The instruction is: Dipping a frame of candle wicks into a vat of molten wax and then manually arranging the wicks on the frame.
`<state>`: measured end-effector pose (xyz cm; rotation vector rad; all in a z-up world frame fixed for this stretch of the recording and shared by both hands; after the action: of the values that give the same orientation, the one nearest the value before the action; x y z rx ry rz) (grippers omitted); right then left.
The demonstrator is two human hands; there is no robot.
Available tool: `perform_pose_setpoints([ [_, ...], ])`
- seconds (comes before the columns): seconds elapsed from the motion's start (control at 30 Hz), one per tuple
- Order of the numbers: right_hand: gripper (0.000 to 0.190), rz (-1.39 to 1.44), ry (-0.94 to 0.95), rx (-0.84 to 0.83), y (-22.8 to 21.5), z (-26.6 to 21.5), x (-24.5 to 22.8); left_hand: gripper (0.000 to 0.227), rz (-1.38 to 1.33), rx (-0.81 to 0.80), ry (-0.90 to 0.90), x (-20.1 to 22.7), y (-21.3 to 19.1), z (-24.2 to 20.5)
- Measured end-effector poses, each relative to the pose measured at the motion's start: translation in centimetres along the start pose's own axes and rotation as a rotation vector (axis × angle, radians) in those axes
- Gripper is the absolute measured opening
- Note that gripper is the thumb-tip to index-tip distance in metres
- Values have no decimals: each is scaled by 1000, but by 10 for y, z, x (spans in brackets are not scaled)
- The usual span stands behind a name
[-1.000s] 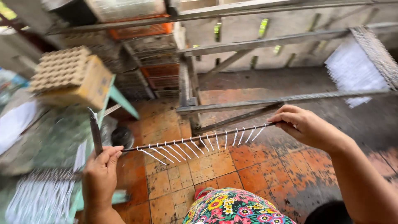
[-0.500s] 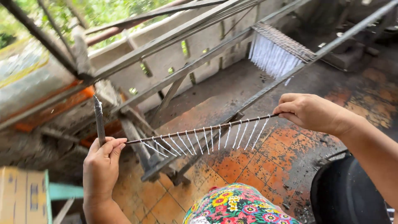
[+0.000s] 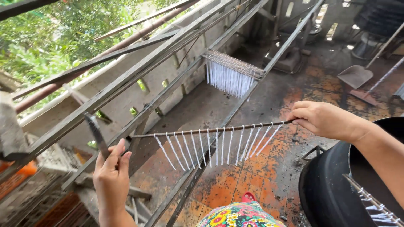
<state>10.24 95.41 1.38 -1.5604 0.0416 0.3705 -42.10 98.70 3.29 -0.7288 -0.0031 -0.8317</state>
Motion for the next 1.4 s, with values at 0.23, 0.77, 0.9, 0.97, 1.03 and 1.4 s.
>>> perform_pose_setpoints([
  [0.23, 23, -80, 163, 77, -72, -6, 96, 34, 6, 21, -125, -8, 76, -2],
  [0.77, 20, -575, 478, 310, -184, 110, 320, 40, -59, -424, -615, -79, 269, -29],
  [0.9, 24, -492, 506, 295, -189, 165, 344, 43, 31, -608, -761, -112, 301, -34],
  [0.97, 24, -410, 534, 318, -188, 191, 364, 42, 37, -620, -803, -128, 310, -35],
  [1.03, 24, -392, 523, 334, -185, 218, 379, 42, 84, -639, -802, -146, 319, -38],
  [1.4, 27, -368, 546, 303, -153, 350, 457, 35, 212, -551, -781, -168, 327, -43],
])
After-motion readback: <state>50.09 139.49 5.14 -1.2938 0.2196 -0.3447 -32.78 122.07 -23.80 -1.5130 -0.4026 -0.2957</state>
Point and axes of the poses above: each hand's wrist, its own z-axis towards the middle knuckle, its own y-axis out of the palm, x = y × z, the point moved 10 cm from there along z, towards the middle knuckle, and after that the axes turned 11 degrees about y, right-handed, at the moved point
